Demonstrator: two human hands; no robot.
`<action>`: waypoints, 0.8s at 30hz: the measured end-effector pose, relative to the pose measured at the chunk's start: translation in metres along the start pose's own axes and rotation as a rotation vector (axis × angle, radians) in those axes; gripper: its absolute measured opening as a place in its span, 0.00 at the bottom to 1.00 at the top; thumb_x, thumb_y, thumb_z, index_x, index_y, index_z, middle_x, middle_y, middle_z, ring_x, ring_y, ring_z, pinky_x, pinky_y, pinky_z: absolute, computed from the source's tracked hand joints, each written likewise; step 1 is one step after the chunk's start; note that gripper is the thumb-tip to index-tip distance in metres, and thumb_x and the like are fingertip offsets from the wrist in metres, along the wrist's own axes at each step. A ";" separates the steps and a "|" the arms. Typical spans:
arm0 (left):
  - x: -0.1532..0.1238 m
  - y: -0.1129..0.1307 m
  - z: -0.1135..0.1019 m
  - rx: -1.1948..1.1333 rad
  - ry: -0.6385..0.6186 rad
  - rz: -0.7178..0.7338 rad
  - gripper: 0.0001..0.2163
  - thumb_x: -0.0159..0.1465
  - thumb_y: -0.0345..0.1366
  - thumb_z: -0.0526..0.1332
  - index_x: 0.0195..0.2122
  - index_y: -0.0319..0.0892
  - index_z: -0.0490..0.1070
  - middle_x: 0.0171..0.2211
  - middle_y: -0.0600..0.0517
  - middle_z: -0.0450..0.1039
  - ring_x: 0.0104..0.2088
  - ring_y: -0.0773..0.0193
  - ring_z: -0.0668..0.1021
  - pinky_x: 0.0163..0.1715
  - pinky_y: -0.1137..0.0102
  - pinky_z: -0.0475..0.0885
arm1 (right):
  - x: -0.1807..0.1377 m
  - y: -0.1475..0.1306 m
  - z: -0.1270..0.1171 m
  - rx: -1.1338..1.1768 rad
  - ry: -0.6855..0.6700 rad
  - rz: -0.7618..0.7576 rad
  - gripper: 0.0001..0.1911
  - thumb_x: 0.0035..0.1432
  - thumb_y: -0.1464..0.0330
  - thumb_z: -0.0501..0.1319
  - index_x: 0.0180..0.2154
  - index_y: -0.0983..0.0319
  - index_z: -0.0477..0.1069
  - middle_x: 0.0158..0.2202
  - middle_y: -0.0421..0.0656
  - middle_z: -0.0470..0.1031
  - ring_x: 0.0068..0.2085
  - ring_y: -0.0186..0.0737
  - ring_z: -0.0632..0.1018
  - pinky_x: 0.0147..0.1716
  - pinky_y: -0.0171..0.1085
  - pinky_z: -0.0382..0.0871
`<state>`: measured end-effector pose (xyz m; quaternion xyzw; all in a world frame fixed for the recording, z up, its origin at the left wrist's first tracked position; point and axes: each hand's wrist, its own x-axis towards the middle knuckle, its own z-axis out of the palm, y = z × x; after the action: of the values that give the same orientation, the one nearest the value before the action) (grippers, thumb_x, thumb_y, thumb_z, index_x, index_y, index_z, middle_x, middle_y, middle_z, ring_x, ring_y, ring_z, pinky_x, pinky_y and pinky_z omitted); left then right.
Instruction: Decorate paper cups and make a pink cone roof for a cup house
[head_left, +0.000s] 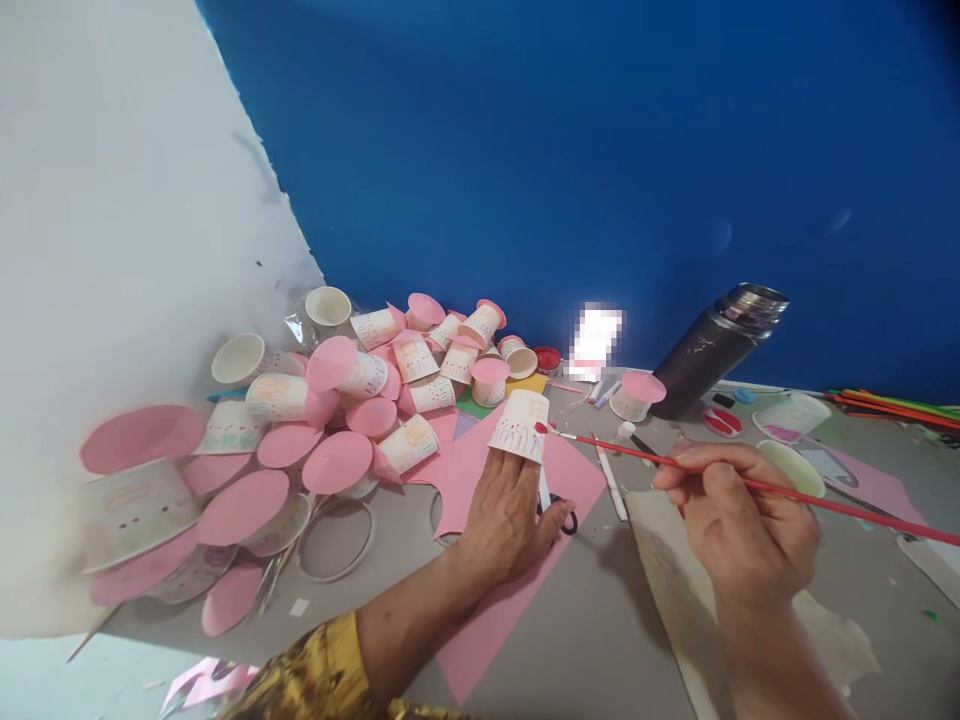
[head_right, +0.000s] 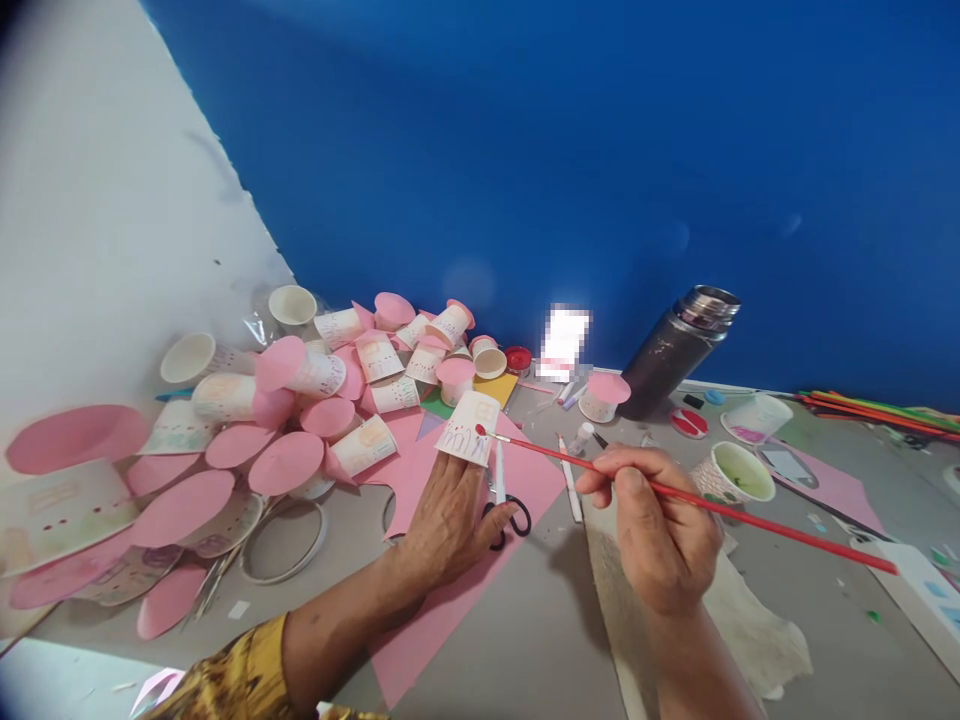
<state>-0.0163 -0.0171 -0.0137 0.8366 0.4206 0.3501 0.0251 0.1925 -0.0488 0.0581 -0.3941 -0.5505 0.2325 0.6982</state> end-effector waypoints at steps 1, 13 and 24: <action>0.000 0.000 0.000 -0.005 -0.003 0.000 0.37 0.69 0.43 0.62 0.73 0.36 0.46 0.69 0.28 0.60 0.71 0.35 0.63 0.63 0.37 0.66 | 0.000 -0.001 0.000 0.002 -0.004 0.000 0.10 0.69 0.62 0.63 0.38 0.60 0.80 0.27 0.43 0.79 0.31 0.40 0.77 0.25 0.37 0.68; 0.001 0.001 0.000 0.025 -0.011 0.006 0.33 0.70 0.43 0.62 0.70 0.33 0.52 0.68 0.27 0.61 0.71 0.37 0.62 0.64 0.40 0.66 | 0.005 0.001 0.002 0.050 0.154 0.028 0.10 0.65 0.62 0.66 0.34 0.61 0.80 0.31 0.43 0.79 0.27 0.37 0.79 0.21 0.35 0.67; -0.003 0.003 0.004 0.106 -0.026 0.066 0.27 0.68 0.44 0.63 0.63 0.33 0.64 0.61 0.29 0.71 0.65 0.34 0.70 0.58 0.40 0.71 | 0.003 0.000 0.001 -0.005 0.088 0.004 0.13 0.66 0.60 0.65 0.34 0.61 0.80 0.28 0.44 0.79 0.27 0.38 0.78 0.20 0.35 0.65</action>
<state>-0.0130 -0.0199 -0.0172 0.8546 0.4103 0.3171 -0.0251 0.1923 -0.0460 0.0601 -0.4066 -0.5192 0.2150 0.7203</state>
